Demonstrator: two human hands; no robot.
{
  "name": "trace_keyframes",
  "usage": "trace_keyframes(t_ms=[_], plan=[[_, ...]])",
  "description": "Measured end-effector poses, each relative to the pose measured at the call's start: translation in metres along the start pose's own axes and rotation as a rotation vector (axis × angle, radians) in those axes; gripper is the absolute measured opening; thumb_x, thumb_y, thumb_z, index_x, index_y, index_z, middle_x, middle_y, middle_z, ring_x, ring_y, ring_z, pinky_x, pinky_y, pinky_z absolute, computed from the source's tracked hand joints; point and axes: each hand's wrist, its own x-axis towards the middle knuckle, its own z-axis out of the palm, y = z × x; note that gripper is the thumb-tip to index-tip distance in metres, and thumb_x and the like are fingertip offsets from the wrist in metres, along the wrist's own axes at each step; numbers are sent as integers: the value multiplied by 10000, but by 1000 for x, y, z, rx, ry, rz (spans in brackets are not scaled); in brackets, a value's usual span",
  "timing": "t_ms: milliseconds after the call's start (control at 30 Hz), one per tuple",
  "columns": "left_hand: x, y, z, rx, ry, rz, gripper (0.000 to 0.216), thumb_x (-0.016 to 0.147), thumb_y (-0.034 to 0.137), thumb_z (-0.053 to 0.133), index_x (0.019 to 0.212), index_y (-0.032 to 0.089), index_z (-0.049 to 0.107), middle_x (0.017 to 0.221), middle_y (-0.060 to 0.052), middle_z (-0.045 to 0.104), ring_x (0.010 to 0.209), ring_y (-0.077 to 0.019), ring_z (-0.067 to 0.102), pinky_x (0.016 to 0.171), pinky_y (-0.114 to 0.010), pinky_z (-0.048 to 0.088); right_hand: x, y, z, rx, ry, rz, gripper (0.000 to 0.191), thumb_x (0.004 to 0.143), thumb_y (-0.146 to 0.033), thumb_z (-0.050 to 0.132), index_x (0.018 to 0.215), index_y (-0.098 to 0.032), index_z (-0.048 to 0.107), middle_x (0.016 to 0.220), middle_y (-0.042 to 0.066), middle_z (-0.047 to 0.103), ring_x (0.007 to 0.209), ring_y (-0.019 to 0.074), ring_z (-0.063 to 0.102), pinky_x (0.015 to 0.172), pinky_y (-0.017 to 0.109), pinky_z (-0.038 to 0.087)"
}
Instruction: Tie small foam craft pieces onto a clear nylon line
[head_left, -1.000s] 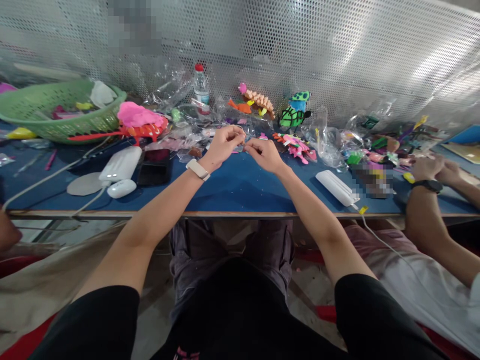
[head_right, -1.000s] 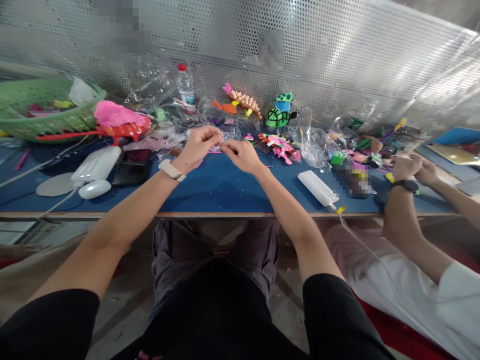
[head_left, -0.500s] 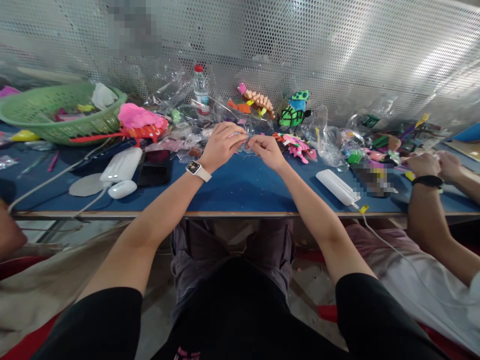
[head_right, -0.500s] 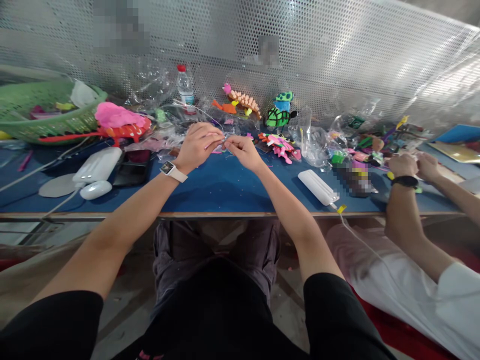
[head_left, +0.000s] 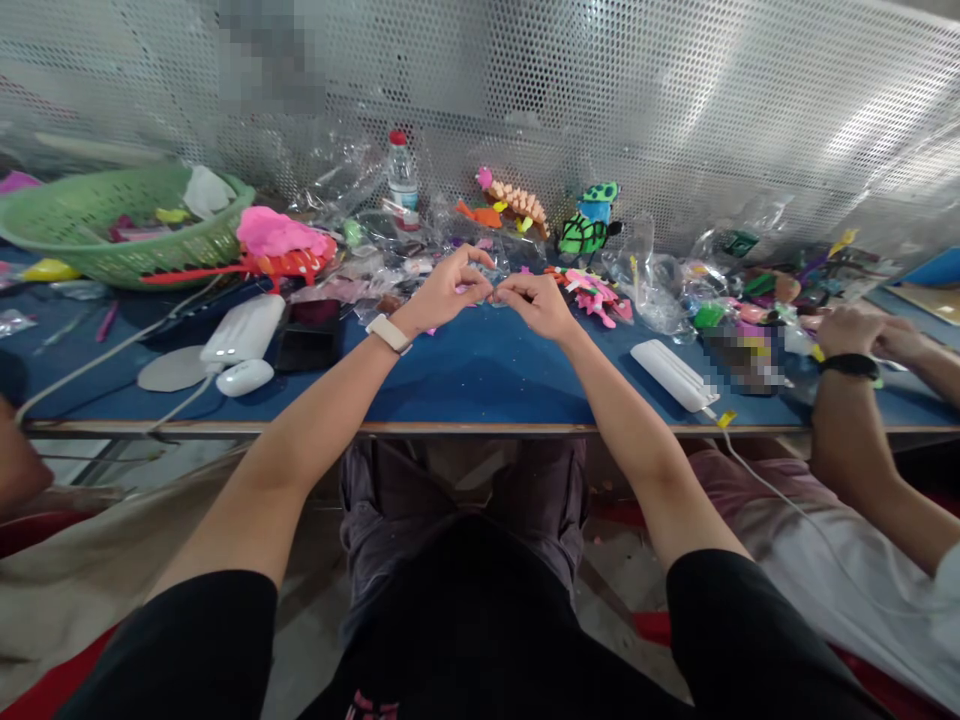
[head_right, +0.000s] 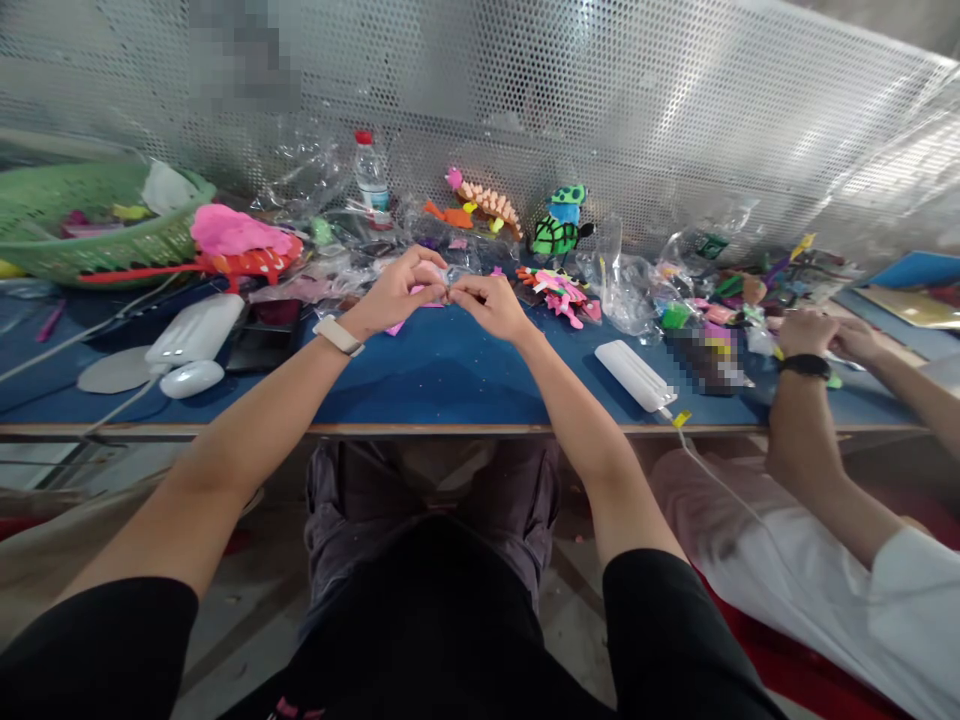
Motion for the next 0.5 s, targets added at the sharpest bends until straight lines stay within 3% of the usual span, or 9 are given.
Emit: trace_keyframes(t_ms=[100,233,333,500], plan=[[0,-1,1,-137,-35,-63,515,977,604,846,1256,225,635,868,-20,754,865,-172,771,812,-301,614,0,1,2,0,12,-1,551,1107,-682,570,909,-205,764,732,11,676,625,136,492,617,294,381],[-1,0,2,-176,-26,-87,404,982,499,842,1211,222,656,911,-33,772,879,-167,771,805,-291,619,1,-1,3,27,70,-11,632,1080,-766,557,878,-201,755,731,12,658,606,128,454,616,308,359],[-2,-1,2,-41,10,11,427,971,495,861,1219,214,656,1042,-78,788,970,-197,770,890,-352,645,2,0,5,78,135,38,683,1034,-849,558,851,-212,721,657,-18,547,587,130,407,587,307,328],[-3,-11,4,376,216,227,592,986,661,820,1365,257,614,1385,-155,694,1168,-282,744,1079,-500,619,4,8,11,244,97,123,675,1000,-892,574,871,-237,670,578,-78,355,529,122,302,519,292,259]])
